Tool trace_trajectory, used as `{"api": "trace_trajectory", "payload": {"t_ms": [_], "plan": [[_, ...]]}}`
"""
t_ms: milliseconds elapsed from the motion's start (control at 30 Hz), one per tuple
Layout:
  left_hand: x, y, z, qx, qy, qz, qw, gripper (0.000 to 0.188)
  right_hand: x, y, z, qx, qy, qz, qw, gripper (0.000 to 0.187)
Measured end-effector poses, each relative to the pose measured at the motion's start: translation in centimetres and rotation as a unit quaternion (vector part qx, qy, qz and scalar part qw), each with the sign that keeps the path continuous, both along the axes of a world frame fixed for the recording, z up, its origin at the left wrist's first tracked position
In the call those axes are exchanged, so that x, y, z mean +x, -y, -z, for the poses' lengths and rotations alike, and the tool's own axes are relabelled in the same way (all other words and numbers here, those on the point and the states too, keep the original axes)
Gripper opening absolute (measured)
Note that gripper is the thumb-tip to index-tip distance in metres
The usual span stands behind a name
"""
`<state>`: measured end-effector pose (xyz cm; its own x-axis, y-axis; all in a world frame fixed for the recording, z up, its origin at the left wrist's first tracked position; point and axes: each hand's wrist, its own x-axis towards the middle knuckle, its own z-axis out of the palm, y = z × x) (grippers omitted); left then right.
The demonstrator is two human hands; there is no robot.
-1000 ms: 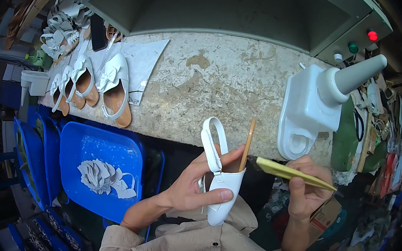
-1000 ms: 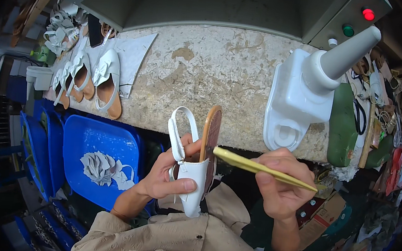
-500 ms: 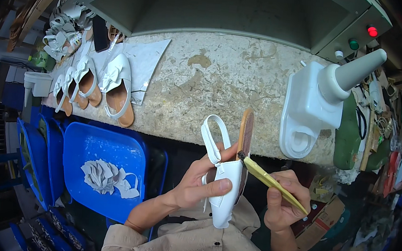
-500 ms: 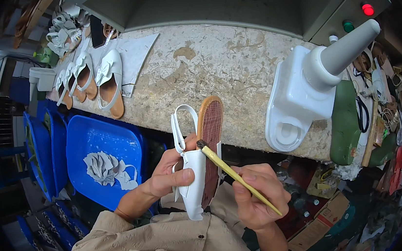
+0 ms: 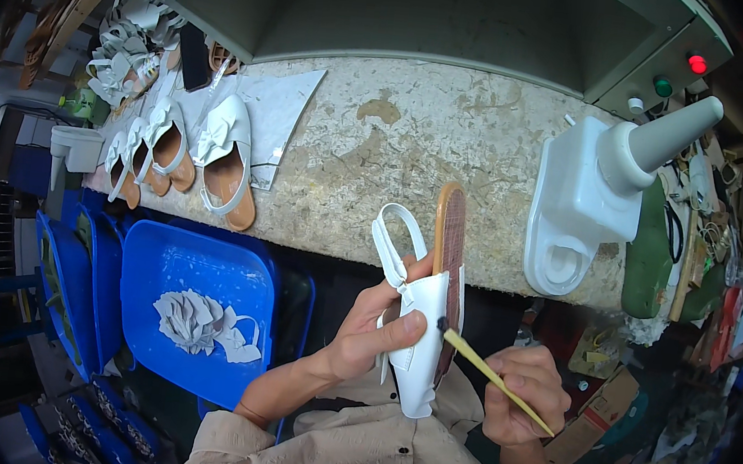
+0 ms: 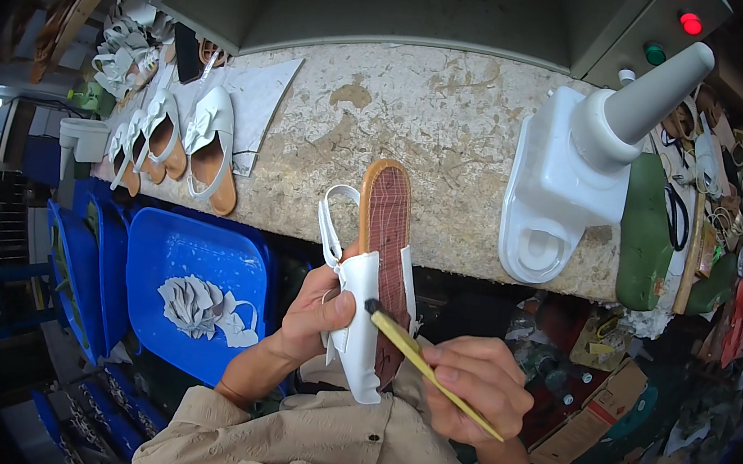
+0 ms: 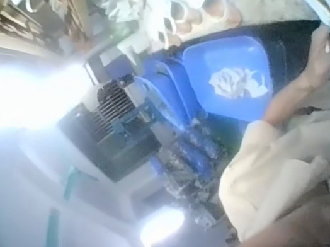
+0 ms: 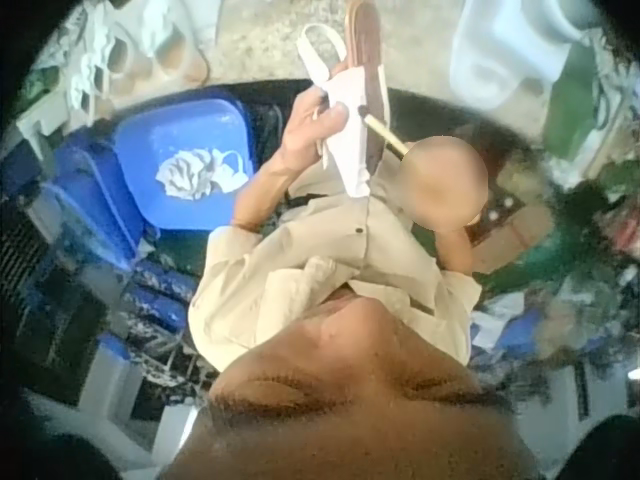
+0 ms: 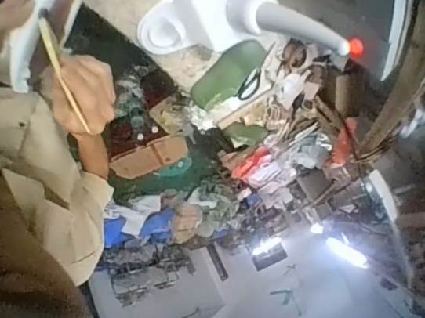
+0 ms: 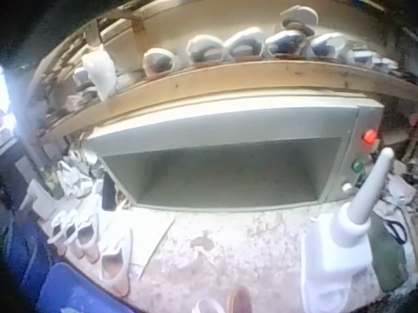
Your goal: The person paints the white upper part of a slipper using a small brush. They pick up a slipper from a shelf, apply paint to the upper and inner surfaces, and then place it back on the shelf. The process is repeated with another slipper.
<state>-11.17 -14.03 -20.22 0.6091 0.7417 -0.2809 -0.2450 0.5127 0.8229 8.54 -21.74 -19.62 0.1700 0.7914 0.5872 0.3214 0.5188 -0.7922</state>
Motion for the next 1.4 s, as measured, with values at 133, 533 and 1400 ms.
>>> {"api": "trace_trajectory", "payload": {"t_ms": [133, 533, 1400], "plan": [[0.0, 0.0, 0.3, -0.012, 0.017, 0.006, 1.000, 0.076, 0.0, -0.9, -0.6, 0.018, 0.001, 0.030, 0.999, 0.025], [0.2, -0.4, -0.2, -0.046, 0.014, -0.021, 0.999, 0.074, -1.6, -0.8, -0.7, 0.040, 0.011, 0.001, 0.999, 0.020], [0.8, -1.3, 0.0, -0.133, 0.065, -0.080, 0.986, 0.047, 0.7, 0.5, -1.5, -0.017, -0.001, -0.122, 0.992, 0.014]]}}
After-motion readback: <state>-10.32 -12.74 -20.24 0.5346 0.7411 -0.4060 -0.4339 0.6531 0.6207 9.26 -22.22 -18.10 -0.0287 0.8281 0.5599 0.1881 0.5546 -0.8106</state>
